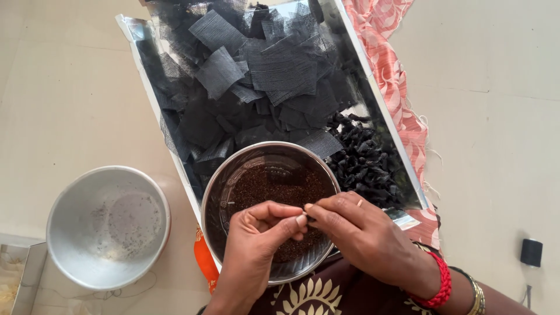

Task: Rolling a dark powder mixture into small black paper squares to create incense or similar rolled products.

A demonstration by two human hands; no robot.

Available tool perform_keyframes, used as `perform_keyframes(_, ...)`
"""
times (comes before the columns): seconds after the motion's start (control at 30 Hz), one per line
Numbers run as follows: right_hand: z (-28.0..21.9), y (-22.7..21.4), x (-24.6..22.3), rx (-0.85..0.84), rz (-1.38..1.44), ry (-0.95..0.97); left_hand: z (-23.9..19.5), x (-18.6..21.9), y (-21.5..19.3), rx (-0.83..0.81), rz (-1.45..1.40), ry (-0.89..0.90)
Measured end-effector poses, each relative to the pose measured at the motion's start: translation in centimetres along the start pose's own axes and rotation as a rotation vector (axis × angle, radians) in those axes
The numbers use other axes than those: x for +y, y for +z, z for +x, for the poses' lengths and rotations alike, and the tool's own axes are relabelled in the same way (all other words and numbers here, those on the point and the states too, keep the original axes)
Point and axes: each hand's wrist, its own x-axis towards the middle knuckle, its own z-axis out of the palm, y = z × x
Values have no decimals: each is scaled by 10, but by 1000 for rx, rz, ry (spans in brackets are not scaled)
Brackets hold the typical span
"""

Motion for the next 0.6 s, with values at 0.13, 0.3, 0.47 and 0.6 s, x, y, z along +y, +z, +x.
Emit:
perform_keyframes(0.13, -1, 1, 0, -2, -55, -24, -2, -2, 1, 1, 18, -13)
perform_keyframes(0.3, -5, 6, -1, -18, 298, 345, -11, 2, 16, 0, 471, 386)
perform_keyframes(0.47, -10, 7, 6, -197, 764, 764, -17, 0, 23, 5, 827, 744)
perform_keyframes(0.6, -7, 3, 2, -174, 555, 649, -12, -12, 15, -1, 543, 558)
